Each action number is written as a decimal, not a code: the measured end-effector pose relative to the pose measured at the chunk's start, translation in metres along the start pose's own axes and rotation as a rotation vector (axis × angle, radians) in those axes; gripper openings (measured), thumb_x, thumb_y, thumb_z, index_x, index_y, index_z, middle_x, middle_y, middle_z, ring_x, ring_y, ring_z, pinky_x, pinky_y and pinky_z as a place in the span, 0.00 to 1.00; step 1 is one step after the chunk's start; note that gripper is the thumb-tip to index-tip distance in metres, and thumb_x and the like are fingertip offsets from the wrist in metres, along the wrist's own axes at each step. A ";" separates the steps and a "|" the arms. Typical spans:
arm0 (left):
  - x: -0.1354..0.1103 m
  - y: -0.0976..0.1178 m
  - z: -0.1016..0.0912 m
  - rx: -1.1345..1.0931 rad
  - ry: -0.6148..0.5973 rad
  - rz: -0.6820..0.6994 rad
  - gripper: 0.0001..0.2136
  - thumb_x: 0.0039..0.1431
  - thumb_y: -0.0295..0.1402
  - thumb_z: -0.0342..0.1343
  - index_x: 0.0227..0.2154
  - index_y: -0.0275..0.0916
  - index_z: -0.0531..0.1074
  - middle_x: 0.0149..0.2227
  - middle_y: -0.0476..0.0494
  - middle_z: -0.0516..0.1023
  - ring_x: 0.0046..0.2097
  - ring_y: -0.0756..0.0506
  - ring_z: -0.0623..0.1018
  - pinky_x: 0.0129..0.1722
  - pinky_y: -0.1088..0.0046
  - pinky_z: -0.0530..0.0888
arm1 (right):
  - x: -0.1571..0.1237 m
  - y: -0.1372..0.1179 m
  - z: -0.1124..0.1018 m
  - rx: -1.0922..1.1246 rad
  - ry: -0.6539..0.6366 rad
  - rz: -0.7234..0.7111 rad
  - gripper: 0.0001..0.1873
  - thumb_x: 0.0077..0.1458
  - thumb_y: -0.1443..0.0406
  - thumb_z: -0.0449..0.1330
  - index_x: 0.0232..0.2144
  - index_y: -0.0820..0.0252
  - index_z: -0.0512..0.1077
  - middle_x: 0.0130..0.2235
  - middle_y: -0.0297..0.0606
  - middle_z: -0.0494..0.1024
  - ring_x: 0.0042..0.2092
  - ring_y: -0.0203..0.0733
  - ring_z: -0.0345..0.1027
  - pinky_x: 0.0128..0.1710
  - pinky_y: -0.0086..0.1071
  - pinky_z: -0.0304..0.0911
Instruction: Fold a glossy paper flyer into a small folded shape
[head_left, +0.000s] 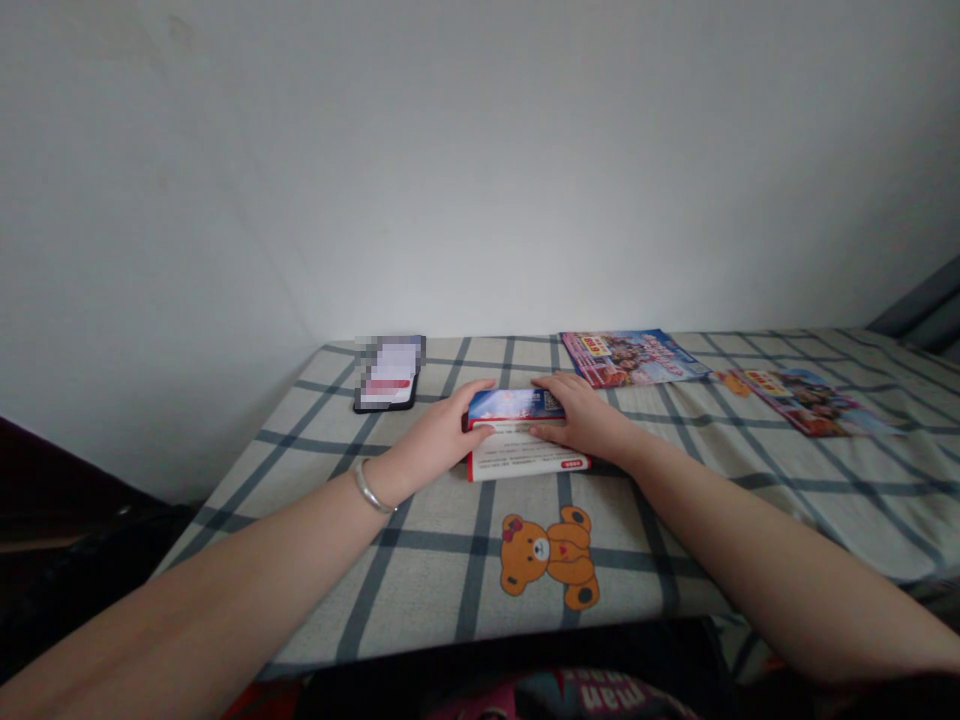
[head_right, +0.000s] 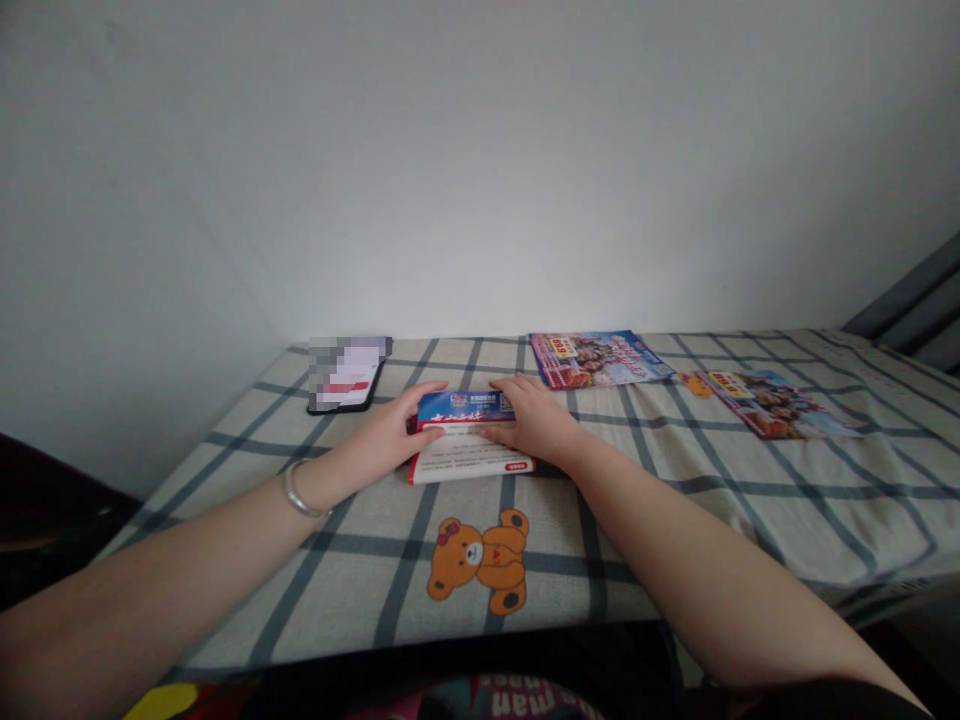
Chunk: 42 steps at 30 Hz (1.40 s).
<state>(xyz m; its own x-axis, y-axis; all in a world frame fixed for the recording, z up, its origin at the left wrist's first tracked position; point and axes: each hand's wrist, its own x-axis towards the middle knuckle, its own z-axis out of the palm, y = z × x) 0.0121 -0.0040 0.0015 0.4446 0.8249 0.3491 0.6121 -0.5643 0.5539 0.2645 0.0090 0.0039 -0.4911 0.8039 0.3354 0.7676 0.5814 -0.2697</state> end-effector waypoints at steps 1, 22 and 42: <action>0.000 0.000 0.000 0.005 0.006 -0.006 0.27 0.58 0.31 0.55 0.60 0.43 0.58 0.58 0.40 0.70 0.54 0.42 0.75 0.54 0.61 0.72 | 0.000 0.001 -0.001 0.018 -0.006 0.017 0.33 0.52 0.54 0.64 0.57 0.62 0.65 0.56 0.49 0.71 0.59 0.53 0.62 0.60 0.47 0.58; 0.003 0.005 -0.008 0.104 0.042 -0.015 0.12 0.64 0.31 0.51 0.49 0.39 0.68 0.46 0.42 0.77 0.46 0.43 0.78 0.45 0.63 0.75 | 0.002 -0.003 -0.021 0.156 -0.028 0.270 0.18 0.54 0.62 0.62 0.48 0.55 0.73 0.30 0.34 0.74 0.30 0.39 0.67 0.29 0.31 0.61; 0.007 0.001 -0.011 0.369 0.094 0.015 0.05 0.61 0.31 0.58 0.40 0.41 0.73 0.37 0.47 0.79 0.40 0.43 0.77 0.41 0.64 0.70 | 0.002 0.002 -0.019 0.222 -0.002 0.291 0.10 0.54 0.62 0.61 0.40 0.56 0.70 0.25 0.30 0.74 0.26 0.36 0.65 0.26 0.29 0.54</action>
<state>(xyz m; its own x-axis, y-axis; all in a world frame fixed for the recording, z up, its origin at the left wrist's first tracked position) 0.0083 0.0016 0.0126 0.4038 0.8060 0.4328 0.8078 -0.5362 0.2449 0.2729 0.0095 0.0208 -0.2664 0.9398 0.2139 0.7672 0.3411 -0.5431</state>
